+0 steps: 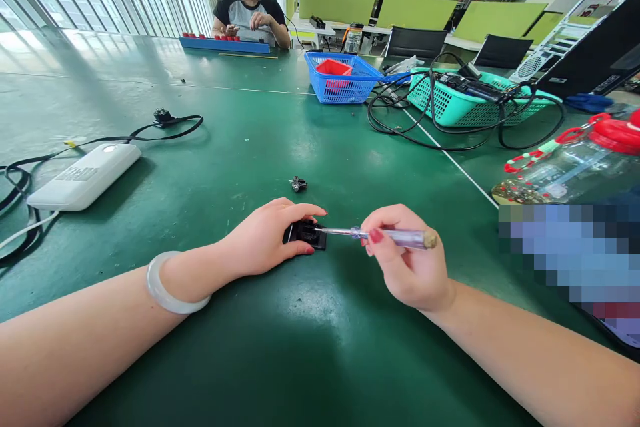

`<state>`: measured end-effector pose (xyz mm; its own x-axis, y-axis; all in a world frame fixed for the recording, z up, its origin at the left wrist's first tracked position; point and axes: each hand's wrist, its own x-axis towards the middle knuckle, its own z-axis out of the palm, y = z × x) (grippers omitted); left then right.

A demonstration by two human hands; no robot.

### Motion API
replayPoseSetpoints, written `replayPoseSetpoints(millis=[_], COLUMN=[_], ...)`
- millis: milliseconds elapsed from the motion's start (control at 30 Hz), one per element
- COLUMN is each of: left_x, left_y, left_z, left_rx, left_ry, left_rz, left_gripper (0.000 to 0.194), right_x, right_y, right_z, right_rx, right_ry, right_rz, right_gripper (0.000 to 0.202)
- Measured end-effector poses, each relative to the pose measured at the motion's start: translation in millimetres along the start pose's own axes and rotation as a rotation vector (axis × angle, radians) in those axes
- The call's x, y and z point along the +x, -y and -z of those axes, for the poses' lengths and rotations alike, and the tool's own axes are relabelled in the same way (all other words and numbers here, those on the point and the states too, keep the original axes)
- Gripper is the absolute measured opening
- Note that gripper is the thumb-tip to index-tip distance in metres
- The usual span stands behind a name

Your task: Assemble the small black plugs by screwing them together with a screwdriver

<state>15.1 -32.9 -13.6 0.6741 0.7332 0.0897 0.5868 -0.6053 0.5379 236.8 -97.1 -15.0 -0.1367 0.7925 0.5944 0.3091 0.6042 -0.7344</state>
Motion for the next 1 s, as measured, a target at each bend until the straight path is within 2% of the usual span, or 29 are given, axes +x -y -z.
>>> replayPoseSetpoints(millis=[100, 267, 533, 700, 800, 900, 1000], left_x=[0, 1, 0, -1, -2, -3, -2], left_y=[1, 3, 3, 1, -2, -5, -5], left_z=[-0.3, -0.6, 1.3, 3.6, 4.8, 5.6, 5.3], left_rx=[-0.002, 0.007, 0.004, -0.003, 0.019, 0.064, 0.101], left_ry=[-0.004, -0.001, -0.020, -0.094, -0.135, -0.220, -0.348], left_rz=[-0.015, -0.007, -0.023, -0.081, -0.103, -0.102, -0.036], left_gripper=[0.048, 0.049, 0.047, 0.041, 0.038, 0.034, 0.034], right_x=[2, 5, 5, 6, 4, 1, 3], right_y=[4, 5, 7, 7, 4, 0, -3], right_z=[0, -1, -1, -2, -1, 2, 3], right_rx=[-0.138, -0.173, -0.217, -0.204, -0.161, -0.081, -0.079], right_ry=[0.080, 0.043, 0.128, 0.121, 0.103, 0.026, -0.086], right_rz=[0.085, 0.125, 0.047, -0.019, 0.002, 0.078, 0.135], right_gripper=[0.008, 0.008, 0.006, 0.008, 0.007, 0.005, 0.008])
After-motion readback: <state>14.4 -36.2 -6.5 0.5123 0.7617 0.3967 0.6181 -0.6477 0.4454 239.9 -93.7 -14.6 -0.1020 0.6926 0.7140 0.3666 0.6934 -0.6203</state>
